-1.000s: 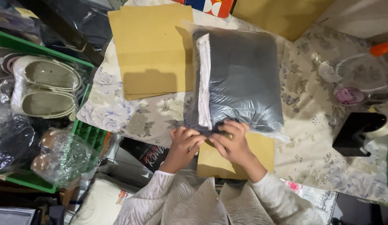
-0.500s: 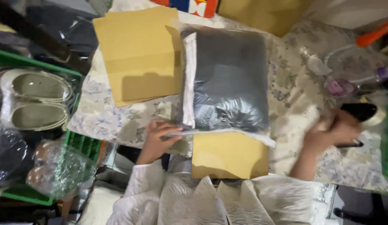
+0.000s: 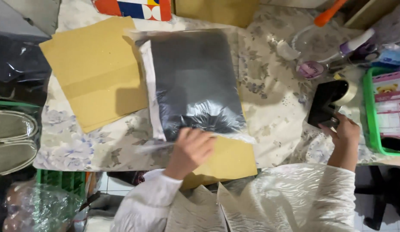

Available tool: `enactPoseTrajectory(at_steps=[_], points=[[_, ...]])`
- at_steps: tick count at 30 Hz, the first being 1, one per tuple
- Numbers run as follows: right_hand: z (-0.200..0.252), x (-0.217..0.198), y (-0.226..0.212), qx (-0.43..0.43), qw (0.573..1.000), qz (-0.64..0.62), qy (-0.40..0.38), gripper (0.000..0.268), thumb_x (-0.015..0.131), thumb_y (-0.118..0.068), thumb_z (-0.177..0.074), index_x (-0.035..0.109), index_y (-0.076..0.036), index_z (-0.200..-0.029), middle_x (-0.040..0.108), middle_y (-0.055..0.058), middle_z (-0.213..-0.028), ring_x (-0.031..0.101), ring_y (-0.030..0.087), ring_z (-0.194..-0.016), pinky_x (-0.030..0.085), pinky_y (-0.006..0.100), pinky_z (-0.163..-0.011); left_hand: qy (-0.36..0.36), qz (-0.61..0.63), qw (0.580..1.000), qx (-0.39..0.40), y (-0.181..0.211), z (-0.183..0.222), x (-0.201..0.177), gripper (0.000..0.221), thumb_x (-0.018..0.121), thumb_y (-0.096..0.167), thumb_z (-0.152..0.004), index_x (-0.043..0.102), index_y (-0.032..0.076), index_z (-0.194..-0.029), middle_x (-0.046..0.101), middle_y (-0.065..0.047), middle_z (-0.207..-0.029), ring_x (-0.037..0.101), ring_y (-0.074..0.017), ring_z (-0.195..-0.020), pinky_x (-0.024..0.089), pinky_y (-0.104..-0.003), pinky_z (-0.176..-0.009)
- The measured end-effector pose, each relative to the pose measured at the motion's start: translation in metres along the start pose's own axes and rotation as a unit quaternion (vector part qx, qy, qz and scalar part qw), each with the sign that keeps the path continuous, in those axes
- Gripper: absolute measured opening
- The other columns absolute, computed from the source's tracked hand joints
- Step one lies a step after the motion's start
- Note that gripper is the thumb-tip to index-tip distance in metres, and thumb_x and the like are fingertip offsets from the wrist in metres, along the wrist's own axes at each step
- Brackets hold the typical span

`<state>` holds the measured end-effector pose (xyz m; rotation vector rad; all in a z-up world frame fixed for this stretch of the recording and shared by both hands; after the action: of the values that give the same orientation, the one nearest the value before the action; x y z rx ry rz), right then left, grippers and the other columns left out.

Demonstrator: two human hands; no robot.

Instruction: The person is placing a folded garment into a plastic sleeve, then into a mailing envelope, and finally filling out a shipping label.

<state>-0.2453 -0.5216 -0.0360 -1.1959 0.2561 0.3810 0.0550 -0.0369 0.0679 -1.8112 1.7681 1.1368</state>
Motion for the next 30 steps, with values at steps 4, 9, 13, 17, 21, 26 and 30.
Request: enactPoseTrajectory(at_steps=[4, 9, 13, 17, 21, 26, 30], points=[[0.005, -0.011, 0.006, -0.002, 0.986, -0.154, 0.061, 0.027, 0.075, -0.01, -0.086, 0.068, 0.003, -0.108, 0.059, 0.016, -0.107, 0.069, 0.025, -0.093, 0.079, 0.046, -0.07, 0.035, 0.006, 0.997, 0.064, 0.027, -0.021, 0.036, 0.012, 0.072, 0.0, -0.094, 0.072, 0.01, -0.101, 0.071, -0.004, -0.108, 0.062, -0.0236, -0.1, 0.043, -0.041, -0.085], [0.018, -0.003, 0.052, -0.05, 0.914, -0.4, -0.042, 0.025, 0.05, -0.005, -0.096, 0.051, -0.021, -0.076, 0.049, -0.006, -0.069, 0.047, 0.006, -0.063, 0.064, 0.059, -0.103, 0.002, -0.013, 0.999, 0.042, 0.025, -0.023, 0.046, 0.013, 0.072, 0.013, -0.094, 0.07, 0.014, -0.107, 0.068, 0.001, -0.111, 0.06, -0.0222, -0.109, 0.037, -0.046, -0.089], [0.004, -0.034, 0.081, -0.191, 0.968, -0.092, 0.136, 0.022, 0.059, -0.001, -0.087, 0.051, -0.007, -0.107, 0.053, 0.006, -0.118, 0.054, 0.017, -0.107, 0.051, 0.03, -0.089, 0.01, -0.043, 0.998, 0.052, 0.029, -0.025, 0.038, 0.011, 0.074, 0.013, -0.094, 0.066, 0.019, -0.099, 0.068, 0.006, -0.104, 0.061, -0.0185, -0.106, 0.037, -0.043, -0.091], [0.066, -0.03, 0.053, -0.325, 0.912, 0.13, 0.215, 0.021, 0.067, -0.006, -0.11, 0.067, 0.0, -0.13, 0.037, 0.015, -0.117, 0.049, 0.024, -0.095, 0.057, 0.036, -0.083, 0.044, -0.078, 0.994, 0.059, 0.03, -0.025, 0.035, 0.015, 0.076, 0.01, -0.093, 0.069, 0.022, -0.097, 0.07, 0.01, -0.101, 0.064, -0.0157, -0.102, 0.031, -0.039, -0.09], [0.165, 0.067, 0.048, -0.5, 0.866, -0.015, 0.031, 0.068, 0.076, 0.015, -0.086, 0.042, 0.005, -0.144, 0.043, 0.025, -0.133, 0.053, 0.036, -0.112, 0.057, 0.04, -0.082, 0.069, -0.057, 0.995, 0.045, 0.025, -0.003, 0.07, 0.014, 0.062, 0.015, -0.1, 0.071, 0.023, -0.106, 0.068, 0.005, -0.103, 0.063, -0.0187, -0.104, 0.031, -0.047, -0.091], [0.278, 0.158, 0.028, -0.754, 0.644, 0.025, -0.129, 0.04, 0.082, 0.0, -0.078, 0.072, -0.018, -0.112, 0.076, 0.016, -0.101, 0.072, 0.042, -0.087, 0.058, 0.057, -0.079, 0.082, -0.052, 0.995, 0.033, 0.024, 0.003, 0.078, 0.012, 0.065, 0.018, -0.102, 0.073, 0.026, -0.104, 0.069, 0.005, -0.103, 0.064, -0.0185, -0.106, 0.028, -0.048, -0.093], [0.273, 0.151, 0.014, -0.731, 0.667, -0.002, -0.144, 0.039, 0.08, 0.004, -0.078, 0.073, -0.013, -0.113, 0.077, 0.015, -0.091, 0.073, 0.041, -0.081, 0.059, 0.057, -0.076, 0.082, -0.061, 0.994, 0.034, 0.021, 0.009, 0.084, 0.012, 0.063, 0.02, -0.104, 0.072, 0.027, -0.104, 0.07, 0.007, -0.104, 0.063, -0.0164, -0.107, 0.026, -0.048, -0.094]])
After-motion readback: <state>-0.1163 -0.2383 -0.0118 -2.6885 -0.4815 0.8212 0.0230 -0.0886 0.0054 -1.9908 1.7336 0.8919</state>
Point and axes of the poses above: each hand's wrist, its own z-axis away from the middle knuckle, its own x-axis out of the palm, y = z × x, the point moved 7 cm from there along -z, towards the middle knuckle
